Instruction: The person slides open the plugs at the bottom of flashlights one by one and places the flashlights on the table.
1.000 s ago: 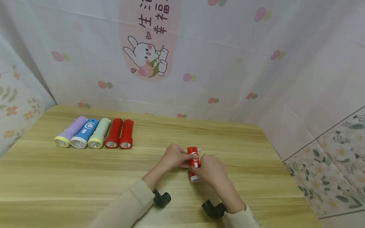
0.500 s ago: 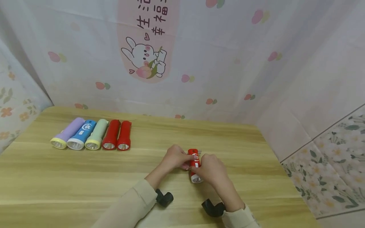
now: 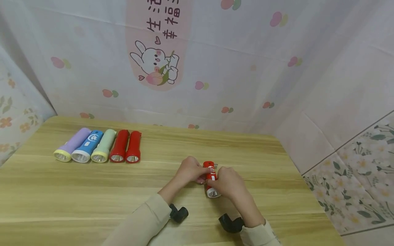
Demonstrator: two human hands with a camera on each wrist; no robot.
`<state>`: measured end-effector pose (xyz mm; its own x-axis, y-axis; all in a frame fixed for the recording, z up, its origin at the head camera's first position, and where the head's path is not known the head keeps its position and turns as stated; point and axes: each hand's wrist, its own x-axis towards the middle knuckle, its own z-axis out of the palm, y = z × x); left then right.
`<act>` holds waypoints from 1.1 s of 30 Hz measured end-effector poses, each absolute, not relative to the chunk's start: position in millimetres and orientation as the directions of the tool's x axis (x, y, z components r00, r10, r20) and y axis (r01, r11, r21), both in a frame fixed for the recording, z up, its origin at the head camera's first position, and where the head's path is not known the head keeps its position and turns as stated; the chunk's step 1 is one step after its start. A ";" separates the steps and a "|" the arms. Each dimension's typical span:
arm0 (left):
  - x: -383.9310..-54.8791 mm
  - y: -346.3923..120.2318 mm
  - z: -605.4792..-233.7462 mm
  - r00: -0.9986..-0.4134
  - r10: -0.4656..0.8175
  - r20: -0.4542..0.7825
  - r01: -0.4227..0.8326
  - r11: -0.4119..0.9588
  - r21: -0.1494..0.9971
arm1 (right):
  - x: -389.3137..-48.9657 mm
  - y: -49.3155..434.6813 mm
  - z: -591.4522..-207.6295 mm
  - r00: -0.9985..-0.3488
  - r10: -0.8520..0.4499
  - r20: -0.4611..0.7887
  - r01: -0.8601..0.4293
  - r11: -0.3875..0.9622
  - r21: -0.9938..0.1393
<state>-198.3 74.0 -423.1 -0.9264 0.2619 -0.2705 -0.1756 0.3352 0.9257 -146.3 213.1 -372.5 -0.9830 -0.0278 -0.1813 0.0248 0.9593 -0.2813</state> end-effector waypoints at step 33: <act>-167.8 0.3 -385.5 -0.970 0.242 0.022 0.194 0.716 0.670 | -134.4 215.5 -353.7 -1.000 0.014 -0.018 0.018 0.956 -0.293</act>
<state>-167.8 0.3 -385.5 -0.9700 0.2423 0.0224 0.1944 0.7162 0.6702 -134.4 215.5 -353.7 -0.9997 0.0138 -0.0180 0.0185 0.9559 -0.2932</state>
